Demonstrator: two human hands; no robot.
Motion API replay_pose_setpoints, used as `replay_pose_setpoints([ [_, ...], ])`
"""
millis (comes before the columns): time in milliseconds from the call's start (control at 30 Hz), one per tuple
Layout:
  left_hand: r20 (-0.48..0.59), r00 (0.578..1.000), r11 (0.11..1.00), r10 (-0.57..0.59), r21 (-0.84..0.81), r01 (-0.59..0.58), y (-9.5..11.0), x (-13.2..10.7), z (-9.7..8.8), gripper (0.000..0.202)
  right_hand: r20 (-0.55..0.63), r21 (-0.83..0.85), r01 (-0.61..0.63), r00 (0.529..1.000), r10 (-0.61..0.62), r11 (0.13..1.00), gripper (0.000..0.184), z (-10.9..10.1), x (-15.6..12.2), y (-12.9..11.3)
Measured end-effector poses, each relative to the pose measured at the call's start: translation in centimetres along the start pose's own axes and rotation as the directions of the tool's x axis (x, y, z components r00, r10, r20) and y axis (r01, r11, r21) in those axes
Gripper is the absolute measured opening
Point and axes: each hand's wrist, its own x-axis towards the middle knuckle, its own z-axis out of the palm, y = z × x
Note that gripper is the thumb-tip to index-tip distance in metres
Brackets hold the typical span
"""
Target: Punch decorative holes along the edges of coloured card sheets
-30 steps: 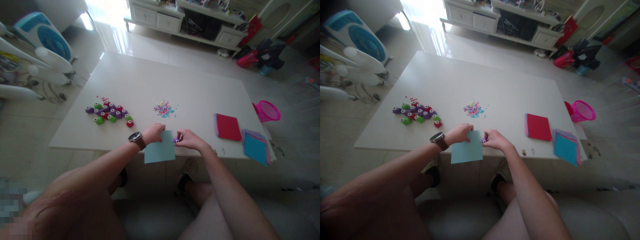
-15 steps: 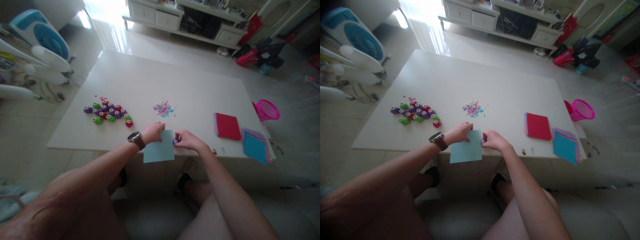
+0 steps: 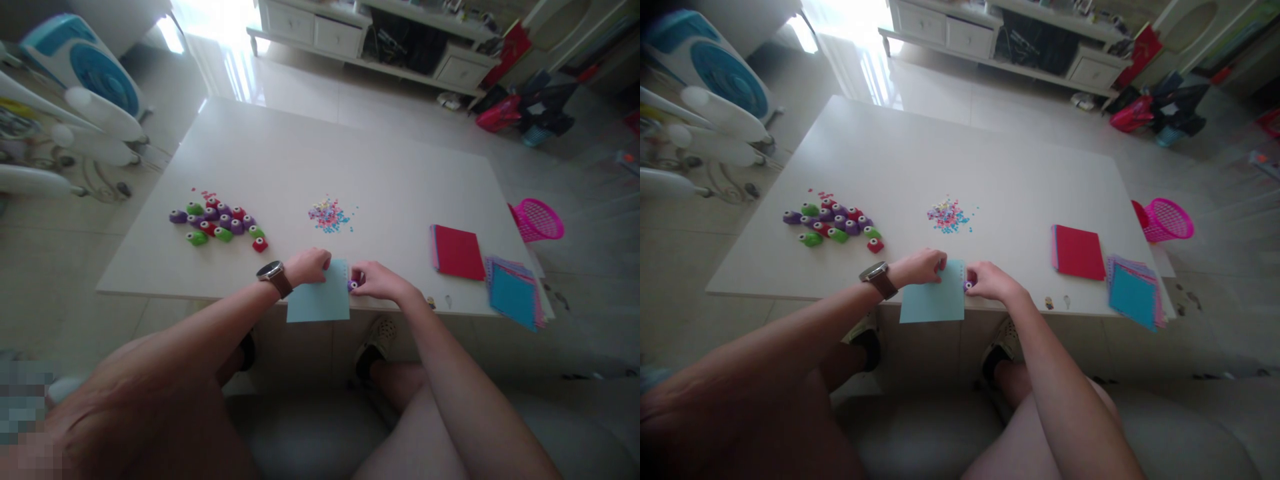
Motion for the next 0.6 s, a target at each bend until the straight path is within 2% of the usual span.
replay_pose_setpoints([
  [267, 0.022, 1.0, 0.999, 0.02, 0.043, -0.021, 0.05, 0.06, -0.01, 0.025, -0.011, 0.056, 0.006, 1.0, -0.005, 0.998, 0.018, 0.3, 0.17, 0.05],
  [600, 0.033, 0.999, 0.997, 0.02, 0.067, -0.022, 0.61, -0.17, -0.46, 0.024, 0.02, 0.076, -0.029, 0.999, 0.027, 0.997, 0.012, -0.48, -0.26, -0.43],
])
